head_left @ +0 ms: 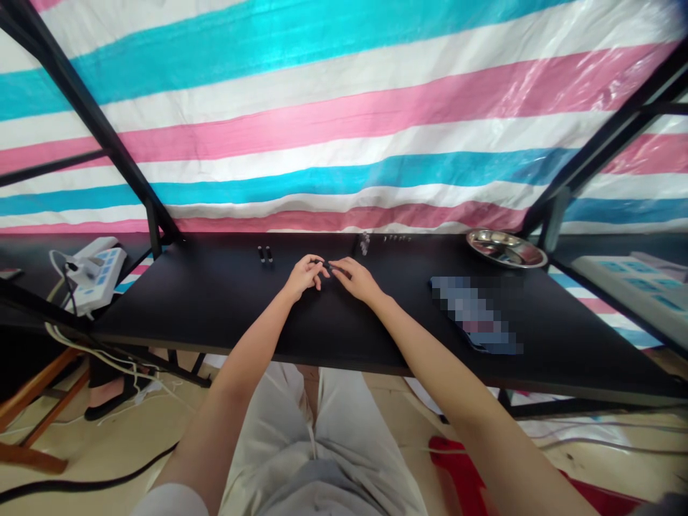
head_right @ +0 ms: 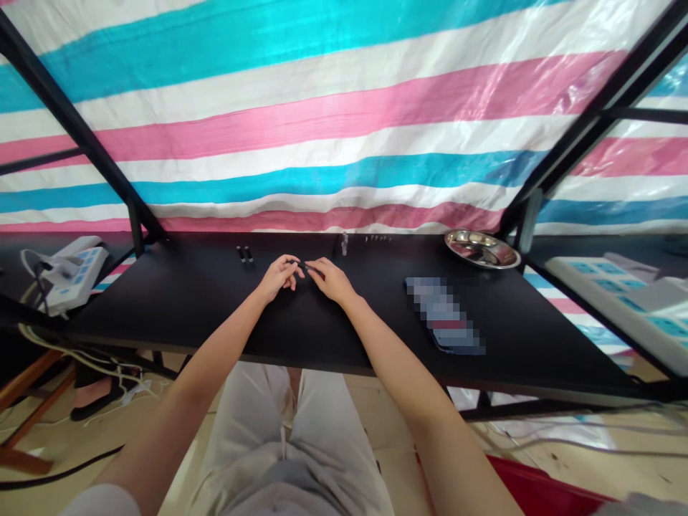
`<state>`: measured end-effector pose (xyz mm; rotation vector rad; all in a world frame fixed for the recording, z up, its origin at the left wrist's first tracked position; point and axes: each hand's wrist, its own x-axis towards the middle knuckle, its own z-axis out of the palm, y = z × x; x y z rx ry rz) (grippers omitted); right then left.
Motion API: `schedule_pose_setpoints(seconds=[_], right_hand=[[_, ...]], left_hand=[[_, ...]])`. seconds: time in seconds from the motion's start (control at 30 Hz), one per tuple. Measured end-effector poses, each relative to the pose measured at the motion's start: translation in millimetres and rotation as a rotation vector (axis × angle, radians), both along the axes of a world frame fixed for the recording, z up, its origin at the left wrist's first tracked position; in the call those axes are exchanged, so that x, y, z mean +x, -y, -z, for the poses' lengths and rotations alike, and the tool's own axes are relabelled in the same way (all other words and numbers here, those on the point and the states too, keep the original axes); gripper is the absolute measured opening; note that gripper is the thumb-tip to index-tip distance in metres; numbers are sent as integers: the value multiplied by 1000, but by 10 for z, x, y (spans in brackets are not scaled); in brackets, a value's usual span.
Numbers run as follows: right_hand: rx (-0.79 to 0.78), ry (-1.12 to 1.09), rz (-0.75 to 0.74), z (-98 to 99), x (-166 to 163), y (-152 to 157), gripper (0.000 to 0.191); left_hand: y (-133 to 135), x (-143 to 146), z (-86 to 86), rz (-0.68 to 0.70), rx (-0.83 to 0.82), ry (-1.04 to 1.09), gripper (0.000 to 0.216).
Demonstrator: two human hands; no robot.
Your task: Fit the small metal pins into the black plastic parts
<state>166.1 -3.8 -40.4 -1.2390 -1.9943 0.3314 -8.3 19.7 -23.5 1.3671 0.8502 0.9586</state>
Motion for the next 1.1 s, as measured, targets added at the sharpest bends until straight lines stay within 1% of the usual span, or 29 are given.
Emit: schedule_pose_setpoints(seconds=[0.17,0.43,0.6,0.7,0.77,0.87,1.0,1.1], right_hand=[[-10,40,31,-3,2,1,27],[-51,108,135,-31,29,-2,23],[-48,72,187,16,50,-44,21],[-29,-15,214,25,55,-57,19],[-13,-116,184,17,37,-53,18],[-25,-250,77,-2,-22,-29,22],[-103,-259,-34,-6,-89,3,23],[-133,-244,-55,6,-97,7,22]], left_hand=[[-11,3,16,1,27,3,20],[-8,-12,-3,-38,28,7,20],[-21,-25,14,-37,60,24,19],[-16,-22,15,-42,70,11,21],[-3,-19,9,-30,82,-22,24],[15,-12,3,5,102,-86,27],[11,-6,5,0,73,-93,27],[1,0,1,7,34,-60,23]])
